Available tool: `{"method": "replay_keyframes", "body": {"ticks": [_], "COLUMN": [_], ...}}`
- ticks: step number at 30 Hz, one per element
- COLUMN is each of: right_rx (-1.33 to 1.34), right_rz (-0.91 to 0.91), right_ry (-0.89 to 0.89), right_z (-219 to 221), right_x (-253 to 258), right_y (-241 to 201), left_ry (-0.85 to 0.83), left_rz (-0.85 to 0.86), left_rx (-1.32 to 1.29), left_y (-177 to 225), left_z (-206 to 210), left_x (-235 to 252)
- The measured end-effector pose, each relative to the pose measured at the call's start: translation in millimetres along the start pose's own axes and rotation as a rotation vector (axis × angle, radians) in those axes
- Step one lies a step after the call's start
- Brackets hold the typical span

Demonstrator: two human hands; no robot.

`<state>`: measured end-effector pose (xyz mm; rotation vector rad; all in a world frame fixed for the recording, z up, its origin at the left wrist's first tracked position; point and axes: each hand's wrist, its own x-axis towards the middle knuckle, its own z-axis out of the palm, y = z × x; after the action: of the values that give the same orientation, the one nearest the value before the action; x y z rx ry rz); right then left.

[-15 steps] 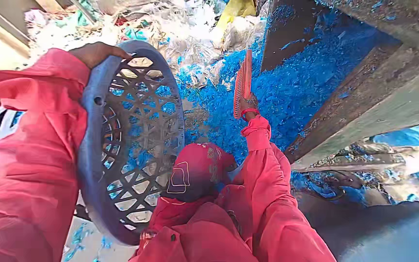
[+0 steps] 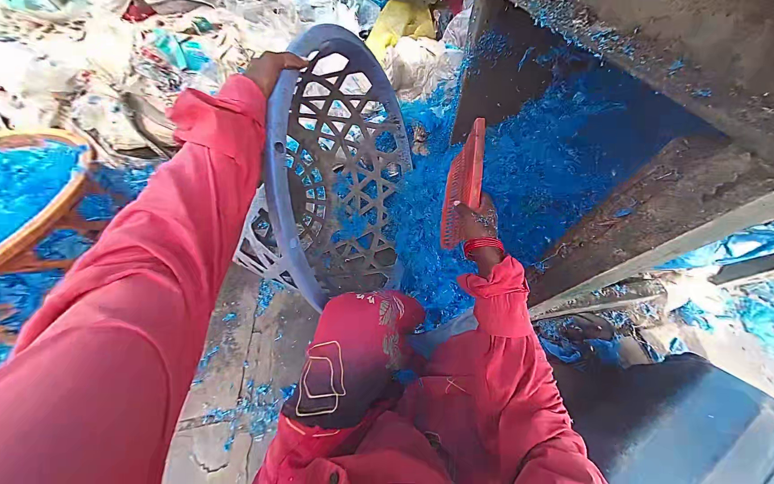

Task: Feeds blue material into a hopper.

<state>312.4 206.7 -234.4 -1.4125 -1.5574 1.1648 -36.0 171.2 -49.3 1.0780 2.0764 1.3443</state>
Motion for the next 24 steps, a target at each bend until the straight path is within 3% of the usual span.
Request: {"method": "replay_keyframes", "body": {"ticks": [3,7,11,14,19,21,24], "right_rx": [0.111,0.127,-0.083,-0.247,-0.242,-0.207,-0.209], "right_rz": [-0.016,-0.053,-0.106,-0.213,-0.476,-0.452,-0.409], "right_ry": [-0.053,0.014,0.127,0.140,-0.037,-0.163,-0.268], "right_z": [7,0,-2,0,17,26,30], "right_x": [15,25,43,36,-25,-60,-115], "right_y": [-13,-20,-26,-22,4,6,2], "left_ry": [0.014,0.037,0.050,0.017,0.057,0.067,0.000], "left_rz": [-0.026,-0.074,-0.026,0.043,-0.024,-0.041,0.106], "left_rx": [0.010,0.050,0.106,0.093,0.000,-0.066,-0.097], "left_y": [5,14,4,11,16,4,-19], "left_z": [1,13,15,23,31,25,8], "left_x": [7,31,46,20,-21,-24,-42]}}
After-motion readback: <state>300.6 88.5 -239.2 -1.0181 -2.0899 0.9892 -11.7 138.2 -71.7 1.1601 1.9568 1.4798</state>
